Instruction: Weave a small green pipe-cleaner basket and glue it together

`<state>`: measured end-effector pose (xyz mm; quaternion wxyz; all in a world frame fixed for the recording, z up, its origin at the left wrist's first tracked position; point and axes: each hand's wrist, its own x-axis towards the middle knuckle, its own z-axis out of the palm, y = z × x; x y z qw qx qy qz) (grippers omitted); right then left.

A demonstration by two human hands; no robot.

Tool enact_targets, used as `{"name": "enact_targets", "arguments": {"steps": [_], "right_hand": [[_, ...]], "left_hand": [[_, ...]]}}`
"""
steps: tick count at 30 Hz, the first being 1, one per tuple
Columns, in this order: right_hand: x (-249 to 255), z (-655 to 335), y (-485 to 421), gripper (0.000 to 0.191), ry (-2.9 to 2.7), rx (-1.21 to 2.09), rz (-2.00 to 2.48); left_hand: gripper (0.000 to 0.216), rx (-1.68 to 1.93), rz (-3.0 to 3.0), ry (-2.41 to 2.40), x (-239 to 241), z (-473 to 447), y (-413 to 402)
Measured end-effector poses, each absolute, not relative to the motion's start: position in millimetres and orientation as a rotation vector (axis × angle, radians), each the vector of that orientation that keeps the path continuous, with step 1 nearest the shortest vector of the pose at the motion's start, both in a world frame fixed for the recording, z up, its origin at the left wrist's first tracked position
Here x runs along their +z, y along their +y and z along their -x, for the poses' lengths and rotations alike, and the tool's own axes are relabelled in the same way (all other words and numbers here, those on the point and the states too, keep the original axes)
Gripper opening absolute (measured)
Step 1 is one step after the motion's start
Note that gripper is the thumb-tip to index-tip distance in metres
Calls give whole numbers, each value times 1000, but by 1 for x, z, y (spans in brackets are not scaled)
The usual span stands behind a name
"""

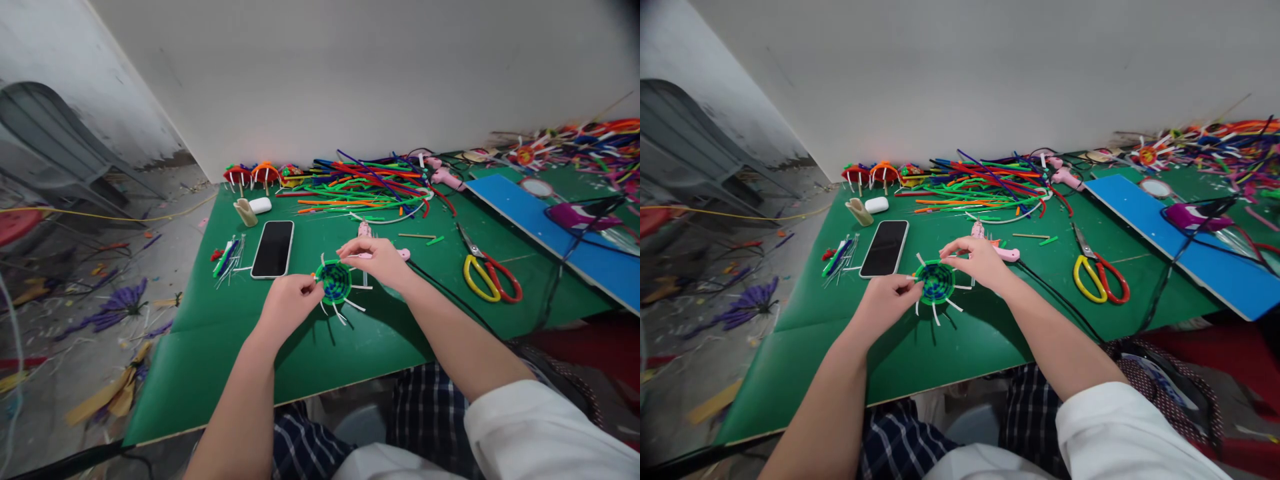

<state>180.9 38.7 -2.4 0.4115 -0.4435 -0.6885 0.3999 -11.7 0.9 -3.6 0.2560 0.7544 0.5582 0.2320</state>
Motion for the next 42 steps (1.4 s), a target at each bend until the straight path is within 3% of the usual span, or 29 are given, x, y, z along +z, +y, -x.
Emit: {"name": "enact_targets", "arguments": {"steps": [34,42], "right_hand": [[-3,-177,35,5,-1872,904,1069],[-1,-176,32,20,-1943,839,1044]], "left_hand": [[37,618,-2120,1511,-2,10,-1],[37,616,-2116,1520,-1,9,-1]]}}
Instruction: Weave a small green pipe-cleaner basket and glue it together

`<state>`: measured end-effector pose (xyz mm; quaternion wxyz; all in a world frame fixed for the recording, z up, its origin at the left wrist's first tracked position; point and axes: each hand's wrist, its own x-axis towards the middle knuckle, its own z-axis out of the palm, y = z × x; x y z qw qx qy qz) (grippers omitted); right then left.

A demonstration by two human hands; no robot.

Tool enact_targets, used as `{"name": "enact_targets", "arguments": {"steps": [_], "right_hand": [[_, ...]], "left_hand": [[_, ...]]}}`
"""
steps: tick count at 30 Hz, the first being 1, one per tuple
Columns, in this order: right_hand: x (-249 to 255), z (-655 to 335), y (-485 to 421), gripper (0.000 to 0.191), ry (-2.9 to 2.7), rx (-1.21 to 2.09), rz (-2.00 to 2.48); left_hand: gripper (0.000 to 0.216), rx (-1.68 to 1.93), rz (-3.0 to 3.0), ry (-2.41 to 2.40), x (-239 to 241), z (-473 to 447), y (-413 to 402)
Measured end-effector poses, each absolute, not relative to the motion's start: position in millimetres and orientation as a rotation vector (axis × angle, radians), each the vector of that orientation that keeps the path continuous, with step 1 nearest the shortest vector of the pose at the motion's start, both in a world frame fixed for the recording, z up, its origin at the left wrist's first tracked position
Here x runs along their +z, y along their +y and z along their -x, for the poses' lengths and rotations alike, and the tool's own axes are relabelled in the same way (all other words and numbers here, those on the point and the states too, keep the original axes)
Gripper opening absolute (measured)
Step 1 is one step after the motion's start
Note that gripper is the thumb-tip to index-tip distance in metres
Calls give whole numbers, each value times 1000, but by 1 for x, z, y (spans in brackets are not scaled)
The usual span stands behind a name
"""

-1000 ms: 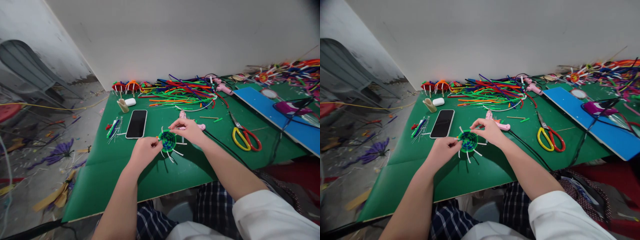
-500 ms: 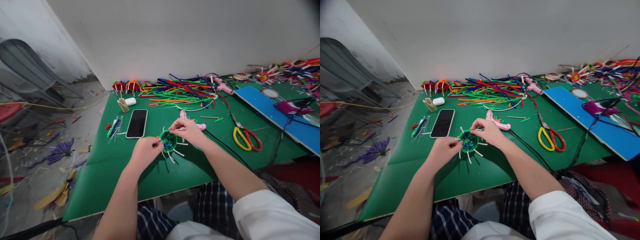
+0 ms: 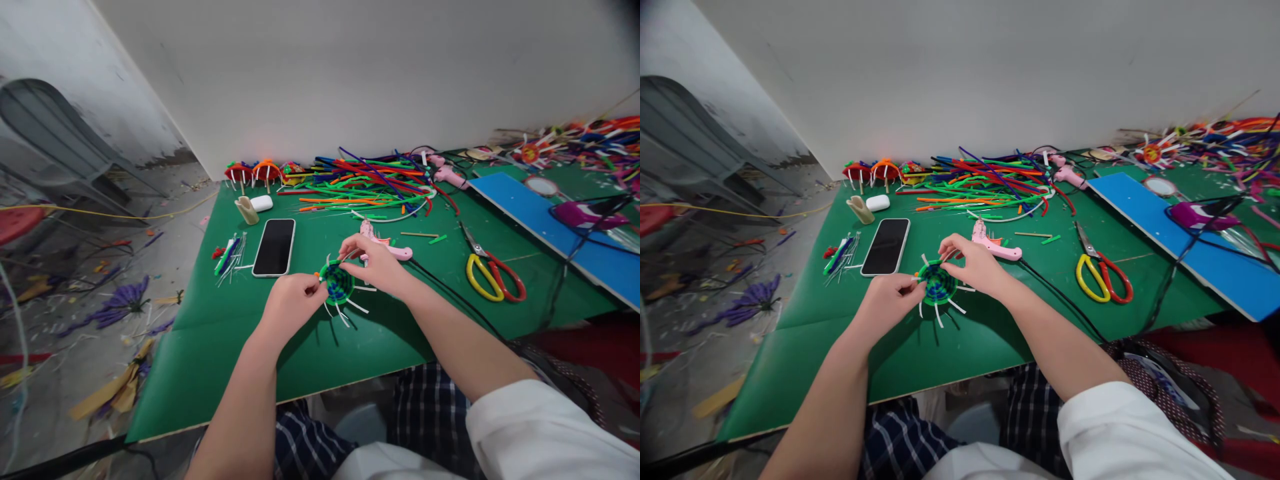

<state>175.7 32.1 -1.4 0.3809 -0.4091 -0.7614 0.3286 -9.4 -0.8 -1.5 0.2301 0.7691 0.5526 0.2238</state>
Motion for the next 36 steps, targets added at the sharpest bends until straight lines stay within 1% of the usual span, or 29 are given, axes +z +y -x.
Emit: {"name": "enact_targets", "arguments": {"steps": [5,36], "right_hand": [[-2,-177,33,24,-1983,817,1026],[-4,-172,31,22,-2051,707,1044]], "left_hand": [[36,605,-2141,1527,-2,11,-1],[36,590,-2194,1548,-3,10,-1]]}}
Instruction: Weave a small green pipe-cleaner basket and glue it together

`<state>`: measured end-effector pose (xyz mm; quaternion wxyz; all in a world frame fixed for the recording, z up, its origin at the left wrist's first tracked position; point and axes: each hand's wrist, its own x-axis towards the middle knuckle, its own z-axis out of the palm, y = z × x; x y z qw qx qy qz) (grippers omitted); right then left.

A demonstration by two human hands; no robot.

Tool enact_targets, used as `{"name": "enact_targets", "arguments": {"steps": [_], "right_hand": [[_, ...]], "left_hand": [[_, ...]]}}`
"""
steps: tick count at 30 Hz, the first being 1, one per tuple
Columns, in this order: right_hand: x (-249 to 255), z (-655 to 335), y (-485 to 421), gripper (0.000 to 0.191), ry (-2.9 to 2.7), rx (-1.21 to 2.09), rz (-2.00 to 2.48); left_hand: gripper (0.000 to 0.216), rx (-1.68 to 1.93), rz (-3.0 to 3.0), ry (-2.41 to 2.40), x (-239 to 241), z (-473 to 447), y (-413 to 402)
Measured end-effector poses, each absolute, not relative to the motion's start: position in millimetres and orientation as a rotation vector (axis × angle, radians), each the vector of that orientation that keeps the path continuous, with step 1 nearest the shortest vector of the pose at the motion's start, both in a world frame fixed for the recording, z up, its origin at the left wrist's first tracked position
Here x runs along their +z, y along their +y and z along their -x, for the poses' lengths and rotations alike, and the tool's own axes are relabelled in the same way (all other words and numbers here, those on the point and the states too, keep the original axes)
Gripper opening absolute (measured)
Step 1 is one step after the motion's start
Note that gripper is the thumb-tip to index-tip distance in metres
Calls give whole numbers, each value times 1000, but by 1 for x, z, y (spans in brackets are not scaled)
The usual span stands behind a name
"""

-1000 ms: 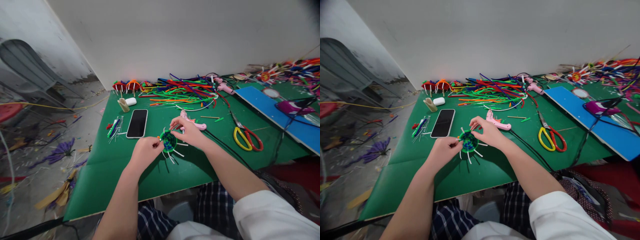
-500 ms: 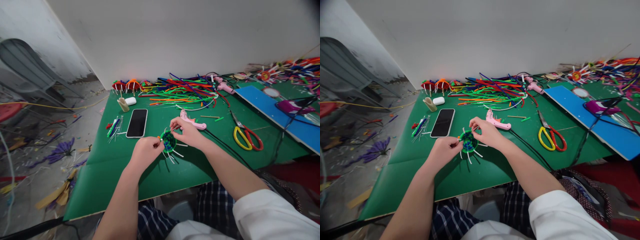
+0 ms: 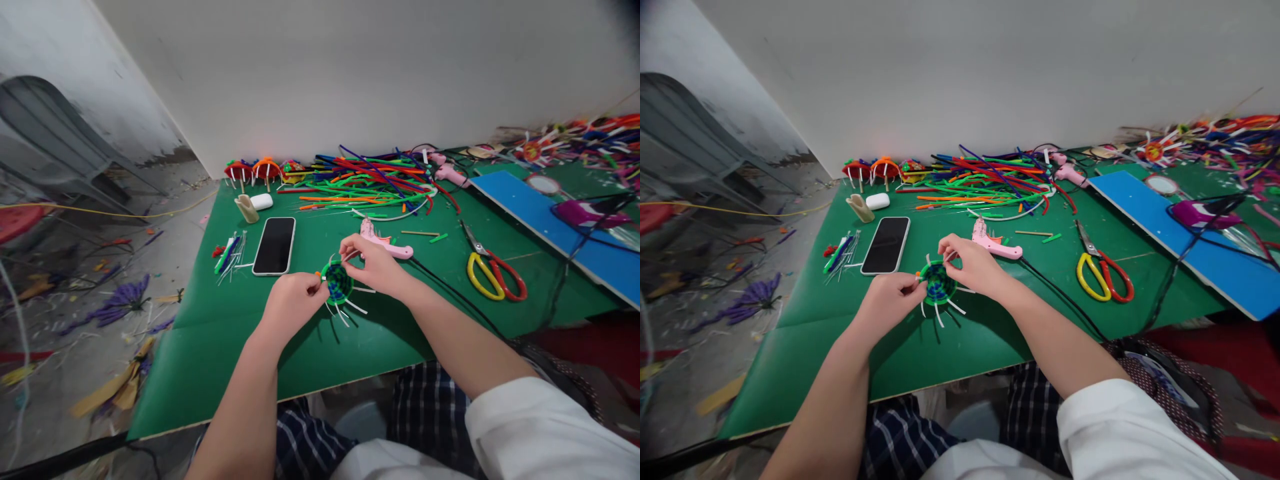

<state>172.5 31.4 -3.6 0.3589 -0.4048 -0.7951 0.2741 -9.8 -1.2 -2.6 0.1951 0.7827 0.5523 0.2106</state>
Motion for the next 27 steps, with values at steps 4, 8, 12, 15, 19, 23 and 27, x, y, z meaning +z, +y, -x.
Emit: {"name": "enact_targets", "arguments": {"steps": [4,8,12,15,19,23,27], "right_hand": [[-4,-172,32,21,-2057,704,1035],[-3,-172,31,19,-2066,691,1025],[-3,-172,31,19,-2069,679,1017],[-4,-172,31,19,-2070,679,1017],[-3,-172,31,19,-2082,674,1021],[-3,-172,30,20,-2100,666,1038],[-2,-172,30,19,-2103,667,1038]], "left_hand": [[36,598,-2202,1554,-3,9,-1],[36,595,-2203,1550,-2,9,-1],[36,591,-2195,1549,-2,9,-1],[36,595,-2192,1553,-2,9,-1],[36,592,-2190,1543,-2,9,-1],[36,585,-2190,1539,-2,9,-1],[36,580,-2183,1550,-1,9,-1]]}}
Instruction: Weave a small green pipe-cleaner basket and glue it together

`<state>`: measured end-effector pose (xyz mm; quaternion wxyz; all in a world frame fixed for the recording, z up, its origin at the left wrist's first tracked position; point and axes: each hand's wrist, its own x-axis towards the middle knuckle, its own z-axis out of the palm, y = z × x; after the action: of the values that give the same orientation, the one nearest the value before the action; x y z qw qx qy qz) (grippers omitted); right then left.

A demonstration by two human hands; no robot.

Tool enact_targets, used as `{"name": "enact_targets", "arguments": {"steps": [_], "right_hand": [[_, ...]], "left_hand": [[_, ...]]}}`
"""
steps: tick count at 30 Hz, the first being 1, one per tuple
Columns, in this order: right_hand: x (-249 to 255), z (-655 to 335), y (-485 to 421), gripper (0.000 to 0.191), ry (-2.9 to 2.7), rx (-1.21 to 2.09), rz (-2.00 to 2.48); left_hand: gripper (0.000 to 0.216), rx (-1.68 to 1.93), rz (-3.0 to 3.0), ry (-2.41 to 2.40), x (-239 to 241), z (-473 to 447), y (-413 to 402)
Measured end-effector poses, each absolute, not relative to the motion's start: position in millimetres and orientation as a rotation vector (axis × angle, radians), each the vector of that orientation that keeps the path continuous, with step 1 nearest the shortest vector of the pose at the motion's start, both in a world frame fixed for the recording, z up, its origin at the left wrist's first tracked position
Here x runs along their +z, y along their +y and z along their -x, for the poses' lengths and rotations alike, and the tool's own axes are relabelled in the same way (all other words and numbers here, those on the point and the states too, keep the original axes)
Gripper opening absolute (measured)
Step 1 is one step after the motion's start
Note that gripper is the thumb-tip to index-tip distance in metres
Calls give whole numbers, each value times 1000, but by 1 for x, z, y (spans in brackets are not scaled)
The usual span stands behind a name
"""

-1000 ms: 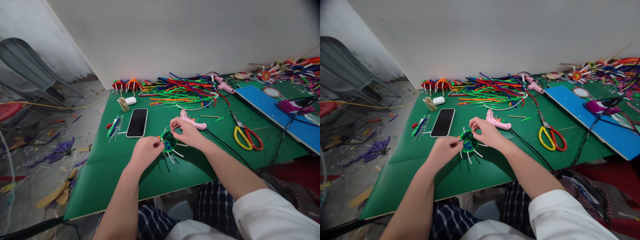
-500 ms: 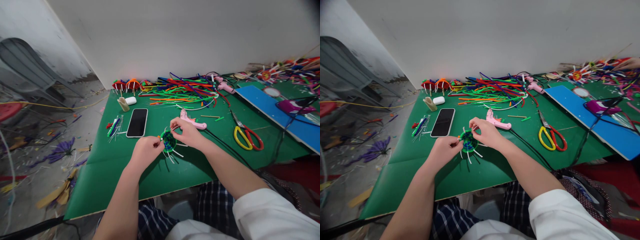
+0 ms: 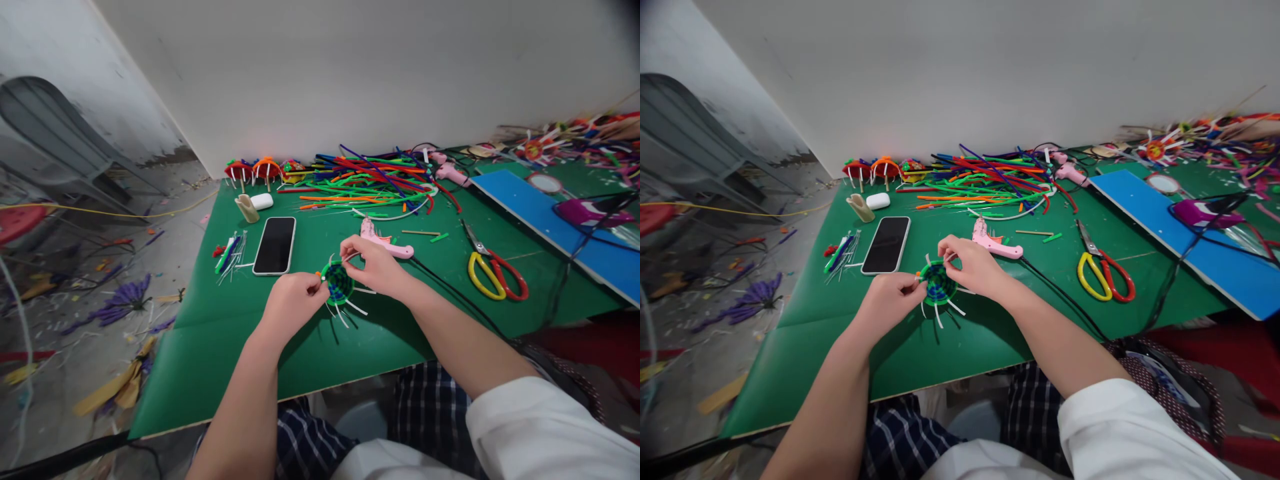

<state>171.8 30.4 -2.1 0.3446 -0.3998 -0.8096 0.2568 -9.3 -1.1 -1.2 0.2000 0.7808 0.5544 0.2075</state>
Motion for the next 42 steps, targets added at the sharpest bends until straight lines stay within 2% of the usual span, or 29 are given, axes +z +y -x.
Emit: {"name": "enact_targets", "arguments": {"steps": [26,34,40,42], "right_hand": [[-5,-172,30,38,-2219,503,1055],[-5,-173,30,46,-2171,572,1068],[3,-184,33,67,-2007,785,1091],[6,-191,36,65,-1937,846,1092]], "left_hand": [[35,553,-2189,1559,-3,13,1],[35,557,-2194,1564,-3,14,1],[36,555,-2192,1564,-2,15,1],[36,565,-2195,1565,-1,16,1]]}}
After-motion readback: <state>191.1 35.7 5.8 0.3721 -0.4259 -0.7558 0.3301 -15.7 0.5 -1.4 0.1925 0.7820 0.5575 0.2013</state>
